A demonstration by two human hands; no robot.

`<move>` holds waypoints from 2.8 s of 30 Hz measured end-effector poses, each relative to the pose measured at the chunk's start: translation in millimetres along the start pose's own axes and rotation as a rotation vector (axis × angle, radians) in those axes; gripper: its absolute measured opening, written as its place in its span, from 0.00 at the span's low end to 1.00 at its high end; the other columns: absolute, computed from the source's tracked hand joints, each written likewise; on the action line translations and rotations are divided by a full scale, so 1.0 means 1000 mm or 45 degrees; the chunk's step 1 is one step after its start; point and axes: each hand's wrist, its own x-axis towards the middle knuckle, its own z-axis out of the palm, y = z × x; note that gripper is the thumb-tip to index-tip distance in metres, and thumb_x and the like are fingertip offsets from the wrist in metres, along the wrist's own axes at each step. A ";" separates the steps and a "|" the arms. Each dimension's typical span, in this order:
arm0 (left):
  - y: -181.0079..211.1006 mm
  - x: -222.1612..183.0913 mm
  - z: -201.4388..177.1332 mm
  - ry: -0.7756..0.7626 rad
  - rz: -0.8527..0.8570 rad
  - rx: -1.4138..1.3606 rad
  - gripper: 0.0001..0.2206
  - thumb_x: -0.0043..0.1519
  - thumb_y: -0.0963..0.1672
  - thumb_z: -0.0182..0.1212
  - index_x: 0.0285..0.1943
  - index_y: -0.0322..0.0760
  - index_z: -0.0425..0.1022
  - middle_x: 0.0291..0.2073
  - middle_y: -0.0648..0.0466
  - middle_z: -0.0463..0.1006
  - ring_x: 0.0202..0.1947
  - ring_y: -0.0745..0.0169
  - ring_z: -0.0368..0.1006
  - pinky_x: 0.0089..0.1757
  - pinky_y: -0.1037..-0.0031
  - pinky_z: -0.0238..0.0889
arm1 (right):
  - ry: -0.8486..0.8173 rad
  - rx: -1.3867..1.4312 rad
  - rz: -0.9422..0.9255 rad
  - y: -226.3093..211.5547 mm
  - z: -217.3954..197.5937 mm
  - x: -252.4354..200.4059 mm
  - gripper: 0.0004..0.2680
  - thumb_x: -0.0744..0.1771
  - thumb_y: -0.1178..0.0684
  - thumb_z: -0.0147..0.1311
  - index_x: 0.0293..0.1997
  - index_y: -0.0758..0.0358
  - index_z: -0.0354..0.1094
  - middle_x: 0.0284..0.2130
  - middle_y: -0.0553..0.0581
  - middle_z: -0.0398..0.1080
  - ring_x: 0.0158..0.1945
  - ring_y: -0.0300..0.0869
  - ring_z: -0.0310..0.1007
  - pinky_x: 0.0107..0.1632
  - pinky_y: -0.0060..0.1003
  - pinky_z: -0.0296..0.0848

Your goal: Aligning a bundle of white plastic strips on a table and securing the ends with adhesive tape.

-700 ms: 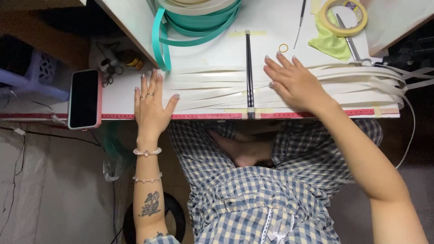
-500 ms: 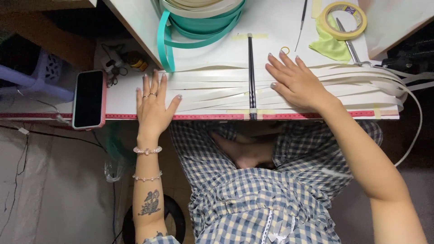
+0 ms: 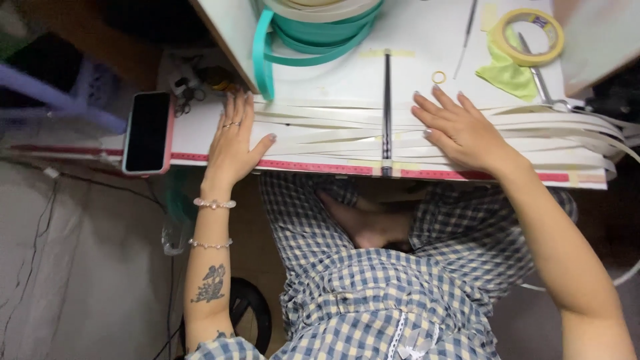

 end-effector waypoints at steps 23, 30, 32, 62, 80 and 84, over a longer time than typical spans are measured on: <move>0.006 -0.050 0.000 0.909 0.087 -0.649 0.17 0.68 0.44 0.43 0.64 0.31 0.63 0.63 0.45 0.64 0.68 0.47 0.54 0.65 0.59 0.52 | 0.476 -0.113 -0.310 -0.057 -0.013 0.003 0.22 0.67 0.58 0.55 0.68 0.70 0.52 0.68 0.69 0.51 0.72 0.64 0.44 0.67 0.72 0.42; -0.013 -0.052 0.024 0.866 0.020 -0.254 0.13 0.58 0.38 0.63 0.52 0.36 0.76 0.63 0.49 0.65 0.66 0.44 0.53 0.58 0.44 0.46 | 0.559 0.124 -0.541 -0.131 0.018 0.058 0.21 0.60 0.55 0.61 0.60 0.59 0.64 0.62 0.62 0.61 0.65 0.61 0.56 0.64 0.57 0.54; -0.015 -0.055 0.029 0.880 0.024 -0.230 0.11 0.57 0.39 0.65 0.49 0.37 0.77 0.62 0.50 0.67 0.66 0.46 0.54 0.59 0.46 0.45 | 0.491 0.088 -0.570 -0.149 0.024 0.072 0.22 0.60 0.55 0.61 0.61 0.57 0.62 0.63 0.60 0.60 0.65 0.58 0.56 0.62 0.55 0.57; -0.014 -0.051 0.034 0.804 -0.001 -0.047 0.16 0.63 0.40 0.54 0.60 0.40 0.73 0.68 0.49 0.57 0.70 0.47 0.43 0.60 0.41 0.26 | 0.404 0.239 -0.072 -0.148 0.072 0.132 0.16 0.59 0.57 0.65 0.51 0.54 0.73 0.34 0.49 0.70 0.38 0.42 0.66 0.44 0.33 0.69; -0.009 -0.055 0.035 0.789 0.176 0.028 0.13 0.63 0.46 0.47 0.46 0.44 0.78 0.70 0.48 0.53 0.72 0.40 0.36 0.60 0.39 0.28 | 0.468 0.108 -0.585 -0.165 0.064 0.138 0.15 0.59 0.63 0.57 0.49 0.59 0.73 0.51 0.53 0.72 0.61 0.52 0.63 0.58 0.45 0.63; -0.020 -0.055 0.042 0.831 0.200 0.060 0.13 0.64 0.49 0.48 0.51 0.51 0.77 0.68 0.51 0.58 0.71 0.46 0.40 0.61 0.42 0.29 | 0.334 -0.094 -0.491 -0.155 0.074 0.132 0.15 0.65 0.46 0.51 0.57 0.51 0.69 0.56 0.48 0.69 0.69 0.48 0.53 0.66 0.46 0.53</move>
